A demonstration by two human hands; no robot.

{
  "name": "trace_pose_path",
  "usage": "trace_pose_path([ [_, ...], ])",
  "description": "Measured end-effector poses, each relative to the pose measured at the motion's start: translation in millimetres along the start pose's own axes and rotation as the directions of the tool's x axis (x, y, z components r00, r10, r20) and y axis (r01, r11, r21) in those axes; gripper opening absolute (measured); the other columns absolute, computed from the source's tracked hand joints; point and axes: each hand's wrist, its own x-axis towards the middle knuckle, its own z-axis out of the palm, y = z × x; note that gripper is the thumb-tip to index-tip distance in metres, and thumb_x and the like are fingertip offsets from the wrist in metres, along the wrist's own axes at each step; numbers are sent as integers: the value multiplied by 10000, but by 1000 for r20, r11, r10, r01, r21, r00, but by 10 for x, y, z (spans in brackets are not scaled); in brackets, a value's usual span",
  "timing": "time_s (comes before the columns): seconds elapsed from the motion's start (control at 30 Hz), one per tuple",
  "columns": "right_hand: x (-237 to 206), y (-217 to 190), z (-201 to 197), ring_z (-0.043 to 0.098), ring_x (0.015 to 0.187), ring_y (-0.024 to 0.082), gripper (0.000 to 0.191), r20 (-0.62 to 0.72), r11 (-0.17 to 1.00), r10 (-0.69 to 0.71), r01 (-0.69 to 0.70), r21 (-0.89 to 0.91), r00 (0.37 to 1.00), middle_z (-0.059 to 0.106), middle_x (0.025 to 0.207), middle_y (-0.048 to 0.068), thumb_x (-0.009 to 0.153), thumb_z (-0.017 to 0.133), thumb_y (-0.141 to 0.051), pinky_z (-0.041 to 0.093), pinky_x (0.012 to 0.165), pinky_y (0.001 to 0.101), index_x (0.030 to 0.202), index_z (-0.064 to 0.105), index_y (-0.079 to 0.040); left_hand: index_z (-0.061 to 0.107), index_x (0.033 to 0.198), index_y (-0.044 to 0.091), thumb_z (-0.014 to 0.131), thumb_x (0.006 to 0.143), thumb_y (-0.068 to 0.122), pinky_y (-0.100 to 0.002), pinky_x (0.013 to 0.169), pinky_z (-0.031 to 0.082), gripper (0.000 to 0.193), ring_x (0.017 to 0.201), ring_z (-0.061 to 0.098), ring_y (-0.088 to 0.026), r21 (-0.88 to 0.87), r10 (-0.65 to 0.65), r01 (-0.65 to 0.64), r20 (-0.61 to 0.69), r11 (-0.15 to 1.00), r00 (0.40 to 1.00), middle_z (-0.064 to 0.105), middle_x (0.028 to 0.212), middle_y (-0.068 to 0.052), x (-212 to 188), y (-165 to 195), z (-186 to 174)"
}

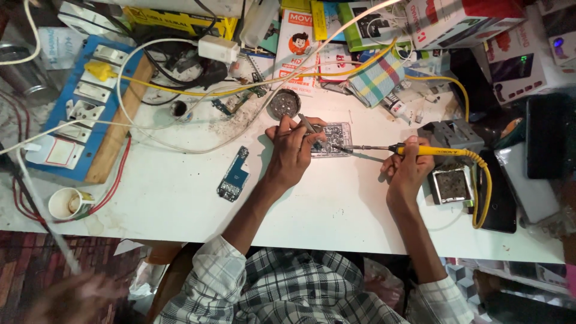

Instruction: The person solders components on a disassembled phone motherboard clamped in a holder, holding a soldering iron in one hand and a tool in the other. They periodically dip the iron in a small metal bowl and continue working on the board throughout the episode.

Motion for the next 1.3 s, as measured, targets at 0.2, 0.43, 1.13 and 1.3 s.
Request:
trace_pose_path([
  [0.2,-9,-22,4,547,505,128,347,22,999,32,-33,21,999,481,615,22,1134,536,-362,391,433,244,952,458,-76,738,946,163,557,1033,172,-375,939,248,201,979,454,-136,-1,1,-1,10,1000,1000,734,1197,84,-11,10,-6],
  [0.43,-10,-16,12,555,503,127,297,33,1000,27,-27,8,999,495,619,21,1116,529,-346,379,422,234,991,480,-82,754,946,169,569,1039,185,-369,912,243,208,936,447,-129,-10,-27,28,18,1000,999,741,1188,90,-7,5,-1],
  [1.13,-10,10,10,490,447,108,282,-18,1000,5,-5,18,1000,465,585,1,1120,525,-319,364,403,242,962,481,-89,757,922,159,574,1020,155,-371,897,257,207,920,463,-143,-50,-54,55,18,997,998,751,1156,65,9,1,-7],
  [1.3,-7,12,2,502,429,116,269,-70,995,90,-88,36,993,456,546,6,1100,516,-336,328,361,240,946,471,-120,696,930,115,556,1036,143,-372,929,270,178,972,481,-139,-75,-69,72,51,995,996,774,1157,92,0,-30,-4],
])
